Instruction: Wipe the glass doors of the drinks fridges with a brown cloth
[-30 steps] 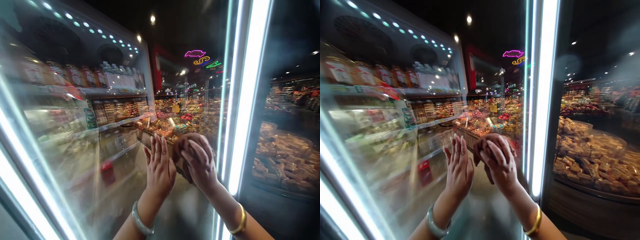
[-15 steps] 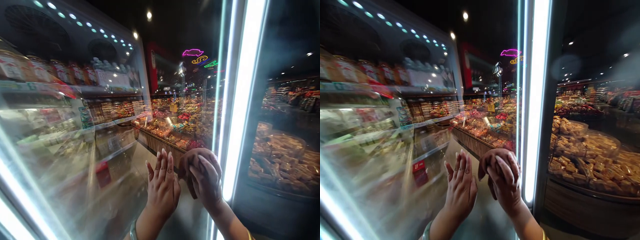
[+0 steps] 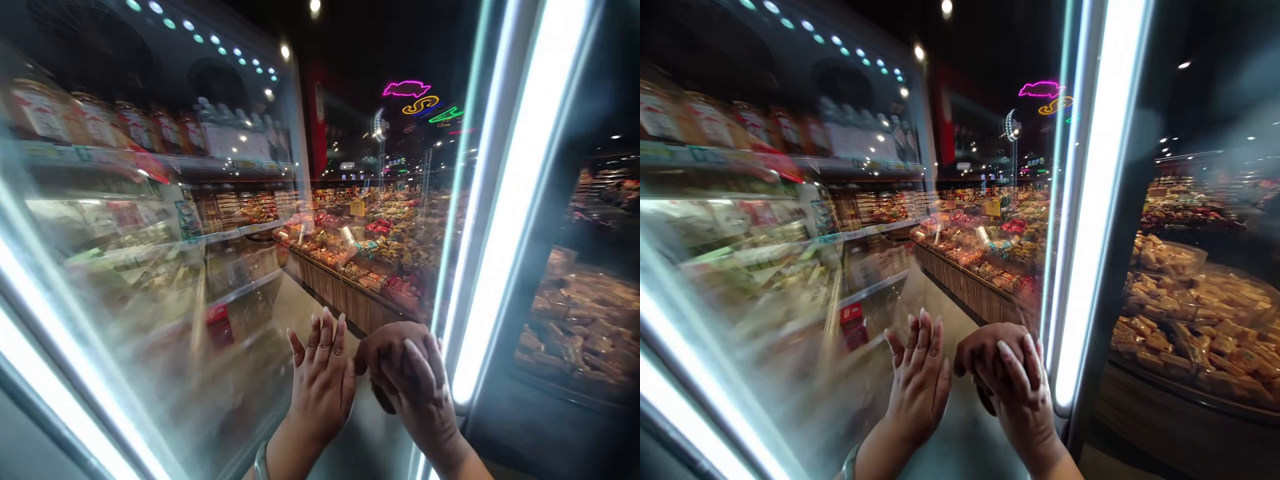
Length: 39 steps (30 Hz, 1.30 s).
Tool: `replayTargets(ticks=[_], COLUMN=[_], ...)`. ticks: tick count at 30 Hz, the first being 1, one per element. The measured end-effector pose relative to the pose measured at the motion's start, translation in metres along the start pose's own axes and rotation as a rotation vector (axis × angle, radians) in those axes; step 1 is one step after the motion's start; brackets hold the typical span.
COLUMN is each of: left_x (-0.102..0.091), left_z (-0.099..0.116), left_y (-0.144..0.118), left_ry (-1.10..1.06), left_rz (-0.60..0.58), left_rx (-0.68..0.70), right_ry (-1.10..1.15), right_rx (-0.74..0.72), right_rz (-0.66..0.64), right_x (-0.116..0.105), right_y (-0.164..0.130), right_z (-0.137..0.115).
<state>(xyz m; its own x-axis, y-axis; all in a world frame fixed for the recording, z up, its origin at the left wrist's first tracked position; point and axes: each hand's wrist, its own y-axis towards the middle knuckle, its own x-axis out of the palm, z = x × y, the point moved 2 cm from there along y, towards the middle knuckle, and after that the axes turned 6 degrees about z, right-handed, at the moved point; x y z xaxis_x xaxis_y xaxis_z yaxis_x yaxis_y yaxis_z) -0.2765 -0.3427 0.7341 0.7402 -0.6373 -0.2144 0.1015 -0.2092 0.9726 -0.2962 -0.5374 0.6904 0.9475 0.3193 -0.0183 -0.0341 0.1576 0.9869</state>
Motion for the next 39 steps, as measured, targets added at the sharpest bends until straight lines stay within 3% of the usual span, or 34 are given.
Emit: replayTargets(ticks=[3,6,10,13,16,18,20,22,24,28,30,33,36,39], left_x=[0.002,0.002,-0.002,-0.005,-0.008,-0.011,-0.014,-0.017,-0.019,-0.02,-0.021,-0.024,-0.029,-0.034], left_z=[0.007,0.01,0.005,-0.003,-0.009,-0.013,-0.015,-0.018,-0.022,-0.031,-0.036,-0.043,-0.052,-0.058], left_y=[0.002,0.006,0.001,-0.005,-0.004,-0.001,0.002,0.002,-0.001,-0.01,-0.013,-0.015,-0.017,-0.021], left_ry=[0.015,0.023,0.023,0.037,0.055,0.061,0.059,0.057,0.062,0.083,0.088,0.098,0.108,0.099], left_rz=[-0.002,-0.01,-0.009,-0.03,-0.038,-0.031,-0.013,0.005,0.008,-0.01,-0.02,-0.036,-0.045,-0.057], left_rx=[-0.005,-0.015,-0.016,-0.021,-0.033,-0.045,-0.047,-0.04,-0.045,-0.069,-0.069,-0.077,-0.08,-0.066], right_ry=[0.052,0.074,0.097,0.075,0.025,0.003,0.01,0.051,0.102,0.092,0.058,0.035,0.061,0.108], right_rx=[0.068,0.073,-0.013,0.012,0.127,0.172,0.137,0.044,-0.034,0.008,0.069,0.1,0.035,-0.032], right_rz=[0.067,0.141,0.023,-0.001,0.099,0.181,0.184,0.1,0.004,-0.01,0.072,0.179,0.079,-0.052], right_x=[0.002,0.011,0.008,-0.005,-0.007,0.001,0.014,0.022,0.022,0.007,0.007,0.022,0.039,0.038], right_y=[0.035,0.061,0.028,-0.002,0.013,0.037,0.054,0.051,0.029,-0.006,0.004,0.039,0.053,0.028], right_z=[0.008,-0.002,-0.014,-0.003,0.005,-0.004,-0.022,-0.039,-0.044,-0.025,-0.02,-0.039,-0.07,-0.079])
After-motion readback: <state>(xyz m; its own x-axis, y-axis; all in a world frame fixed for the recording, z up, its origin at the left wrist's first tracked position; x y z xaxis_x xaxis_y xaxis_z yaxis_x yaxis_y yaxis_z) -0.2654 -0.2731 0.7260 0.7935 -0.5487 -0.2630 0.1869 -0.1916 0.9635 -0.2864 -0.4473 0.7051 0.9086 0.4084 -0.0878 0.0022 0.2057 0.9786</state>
